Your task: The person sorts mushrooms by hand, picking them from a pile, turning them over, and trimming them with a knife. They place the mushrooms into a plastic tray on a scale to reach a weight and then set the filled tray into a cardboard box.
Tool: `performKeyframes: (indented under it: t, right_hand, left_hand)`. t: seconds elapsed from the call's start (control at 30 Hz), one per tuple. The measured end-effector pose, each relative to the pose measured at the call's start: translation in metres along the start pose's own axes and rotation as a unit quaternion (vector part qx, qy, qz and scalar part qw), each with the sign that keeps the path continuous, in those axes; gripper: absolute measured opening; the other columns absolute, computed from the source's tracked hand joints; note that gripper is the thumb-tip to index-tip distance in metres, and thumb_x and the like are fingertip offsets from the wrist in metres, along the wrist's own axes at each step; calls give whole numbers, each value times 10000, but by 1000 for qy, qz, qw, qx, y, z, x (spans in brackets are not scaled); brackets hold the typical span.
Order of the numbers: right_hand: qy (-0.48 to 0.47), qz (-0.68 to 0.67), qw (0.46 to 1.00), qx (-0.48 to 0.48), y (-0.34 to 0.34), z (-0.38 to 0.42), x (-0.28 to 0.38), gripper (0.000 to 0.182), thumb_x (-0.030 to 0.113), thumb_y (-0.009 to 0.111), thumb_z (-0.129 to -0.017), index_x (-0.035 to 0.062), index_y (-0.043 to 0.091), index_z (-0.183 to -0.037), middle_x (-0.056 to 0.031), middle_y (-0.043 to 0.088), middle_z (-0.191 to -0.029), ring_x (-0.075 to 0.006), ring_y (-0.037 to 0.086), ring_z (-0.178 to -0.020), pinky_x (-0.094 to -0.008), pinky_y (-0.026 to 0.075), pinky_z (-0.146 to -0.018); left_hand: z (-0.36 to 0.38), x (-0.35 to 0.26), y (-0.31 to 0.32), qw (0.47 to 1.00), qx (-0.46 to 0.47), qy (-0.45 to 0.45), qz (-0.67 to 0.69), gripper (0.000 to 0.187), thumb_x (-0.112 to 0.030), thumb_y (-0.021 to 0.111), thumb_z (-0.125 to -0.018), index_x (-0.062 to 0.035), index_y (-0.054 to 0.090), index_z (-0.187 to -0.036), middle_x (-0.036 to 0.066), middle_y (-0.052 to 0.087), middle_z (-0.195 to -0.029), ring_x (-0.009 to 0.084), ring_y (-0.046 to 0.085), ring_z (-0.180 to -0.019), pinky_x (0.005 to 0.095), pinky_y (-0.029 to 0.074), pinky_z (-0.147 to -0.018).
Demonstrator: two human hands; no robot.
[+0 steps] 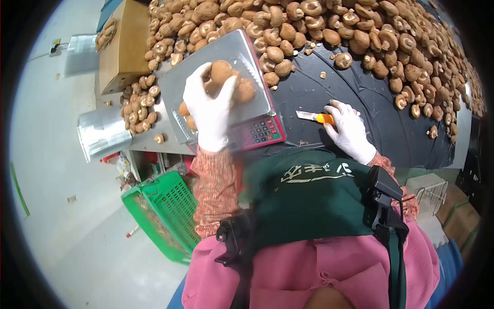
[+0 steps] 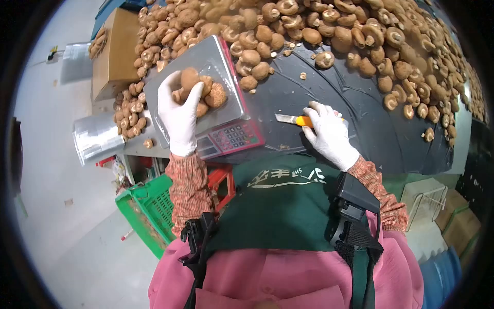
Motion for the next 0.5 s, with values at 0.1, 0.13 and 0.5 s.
performKeyframes:
  t: [0.1, 0.13, 0.5]
  right_hand:
    - [-4, -16, 998, -60, -4, 2, 3, 375, 193, 691, -829, 82, 606, -1177, -121, 576, -1274, -304, 575, -1122, -428, 469, -930]
    - [9, -30, 998, -62, -7, 4, 2, 373, 191, 688, -830, 82, 607, -1177, -122, 579, -1265, -304, 576, -1119, -428, 470, -926]
    - [-35, -69, 981, -177, -13, -137, 36, 296, 301, 645, -896, 113, 608, -1121, -70, 619, -969, -259, 645, -878, -393, 525, -723]
  left_hand:
    - [-21, -12, 9, 974, 22, 120, -189, 434, -258, 847, -744, -84, 666, -1098, 100, 712, -1002, 284, 667, -812, 392, 521, -758]
    - [-22, -10, 10, 977, 48, 96, -182, 405, -256, 847, -739, -80, 677, -1062, 99, 712, -980, 284, 664, -802, 392, 518, -744]
    - [-13, 6, 24, 997, 60, 21, -48, 180, -78, 745, -866, 7, 686, -1013, 69, 689, -891, 133, 641, -804, 282, 519, -722]
Point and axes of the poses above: each hand's wrist, its own z-axis away from the middle knuckle, its own y-axis out of the palm, x = y × z, the point moved 5 cm from there along -z, towards the middle knuckle
